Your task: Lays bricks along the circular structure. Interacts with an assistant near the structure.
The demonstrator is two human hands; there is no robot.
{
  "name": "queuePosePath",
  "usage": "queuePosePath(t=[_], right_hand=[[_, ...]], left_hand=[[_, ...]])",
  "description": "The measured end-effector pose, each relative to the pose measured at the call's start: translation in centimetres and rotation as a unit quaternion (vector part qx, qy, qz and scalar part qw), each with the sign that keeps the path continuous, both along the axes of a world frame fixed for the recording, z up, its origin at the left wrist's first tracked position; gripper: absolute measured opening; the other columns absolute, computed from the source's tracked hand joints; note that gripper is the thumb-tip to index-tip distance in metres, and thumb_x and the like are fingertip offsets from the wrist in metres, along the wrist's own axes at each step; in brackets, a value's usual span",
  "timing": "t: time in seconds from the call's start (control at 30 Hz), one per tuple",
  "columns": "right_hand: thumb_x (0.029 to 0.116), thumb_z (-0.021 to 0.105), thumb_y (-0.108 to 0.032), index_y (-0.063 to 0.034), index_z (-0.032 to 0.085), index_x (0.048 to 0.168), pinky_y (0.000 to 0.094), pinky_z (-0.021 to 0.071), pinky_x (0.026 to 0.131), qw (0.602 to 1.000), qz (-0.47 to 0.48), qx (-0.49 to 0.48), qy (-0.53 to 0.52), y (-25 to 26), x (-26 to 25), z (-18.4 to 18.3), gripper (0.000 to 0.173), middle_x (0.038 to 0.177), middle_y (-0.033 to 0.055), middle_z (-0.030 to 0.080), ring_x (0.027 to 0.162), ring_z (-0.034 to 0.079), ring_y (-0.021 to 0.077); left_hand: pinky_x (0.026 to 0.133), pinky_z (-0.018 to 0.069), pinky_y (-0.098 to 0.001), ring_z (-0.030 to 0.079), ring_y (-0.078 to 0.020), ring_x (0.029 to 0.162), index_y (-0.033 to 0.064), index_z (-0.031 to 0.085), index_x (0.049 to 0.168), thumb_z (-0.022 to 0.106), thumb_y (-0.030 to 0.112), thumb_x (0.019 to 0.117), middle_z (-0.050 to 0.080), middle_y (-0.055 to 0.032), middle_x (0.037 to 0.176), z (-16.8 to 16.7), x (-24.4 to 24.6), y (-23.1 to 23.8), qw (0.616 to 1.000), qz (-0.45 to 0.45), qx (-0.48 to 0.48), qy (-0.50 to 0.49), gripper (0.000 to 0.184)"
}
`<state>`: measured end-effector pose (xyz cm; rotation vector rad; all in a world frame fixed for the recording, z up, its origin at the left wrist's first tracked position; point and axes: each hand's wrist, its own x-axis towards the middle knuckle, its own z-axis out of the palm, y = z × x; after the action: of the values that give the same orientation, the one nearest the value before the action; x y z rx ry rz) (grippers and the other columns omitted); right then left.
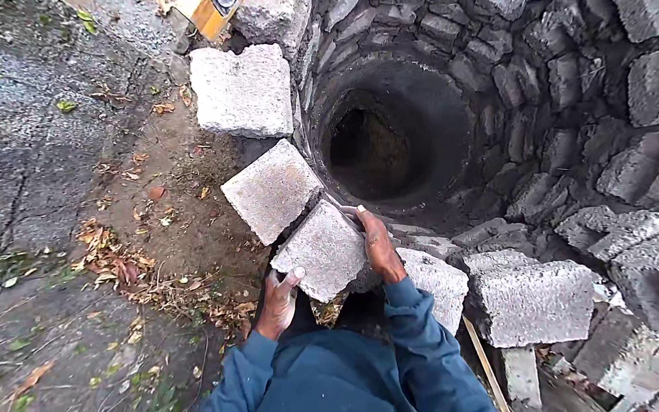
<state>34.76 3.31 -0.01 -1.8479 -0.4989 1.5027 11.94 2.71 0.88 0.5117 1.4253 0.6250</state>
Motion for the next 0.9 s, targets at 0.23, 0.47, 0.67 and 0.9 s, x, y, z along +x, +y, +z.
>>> queuePosePath(t=[0.23, 0.47, 0.67, 0.9], right_hand=[[0.1113, 0.022, -0.039, -0.0129, 0.067, 0.135, 0.0491, 0.0444, 0.109, 1.000, 0.025, -0.011, -0.007, 0.6, 0.6, -0.3, 0.057, 0.134, 0.0130, 0.066, 0.128, 0.059, 0.0246], [0.1004, 0.052, -0.058, -0.0248, 0.051, 0.152, 0.0566, 0.0435, 0.112, 0.979, 0.200, 0.039, -0.029, 0.8, 1.8, 0.7, 0.062, 0.150, 0.0078, 0.056, 0.135, 0.055, 0.0256], [0.1012, 0.053, -0.055, -0.0187, 0.058, 0.147, 0.0494, 0.0479, 0.109, 0.968, 0.233, 0.078, -0.052, 1.8, 2.7, -1.2, 0.058, 0.139, 0.0087, 0.065, 0.126, 0.062, 0.0195], [0.1019, 0.055, -0.051, -0.0175, 0.059, 0.145, 0.0438, 0.0554, 0.098, 0.975, 0.211, 0.066, -0.020, 2.3, 2.5, -0.5, 0.054, 0.125, 0.0077, 0.071, 0.109, 0.069, 0.0160]], left_hand=[[0.086, 0.0609, -0.0336, 0.071, -0.0145, 0.097, -0.0029, 0.051, 0.130, 0.090, 0.050, 0.0651, 0.070, -0.0078, 0.108, -0.6, 0.2, 0.6, 1.000, -0.026, 0.015, 0.004, 0.092], [0.096, 0.0573, -0.0363, 0.066, -0.0173, 0.112, -0.0026, 0.045, 0.142, 0.084, 0.039, 0.0749, 0.065, -0.0120, 0.124, -0.6, -0.2, 0.9, 0.998, -0.048, 0.034, 0.009, 0.088], [0.091, 0.0587, -0.0396, 0.067, -0.0202, 0.107, 0.0031, 0.050, 0.142, 0.078, 0.030, 0.0855, 0.066, -0.0119, 0.122, -1.2, 0.4, 0.1, 0.998, -0.029, 0.049, 0.008, 0.068], [0.093, 0.0586, -0.0414, 0.067, -0.0230, 0.110, 0.0043, 0.048, 0.145, 0.077, 0.025, 0.0888, 0.065, -0.0139, 0.127, -1.5, 0.3, 0.1, 0.998, -0.024, 0.046, -0.019, 0.066]])
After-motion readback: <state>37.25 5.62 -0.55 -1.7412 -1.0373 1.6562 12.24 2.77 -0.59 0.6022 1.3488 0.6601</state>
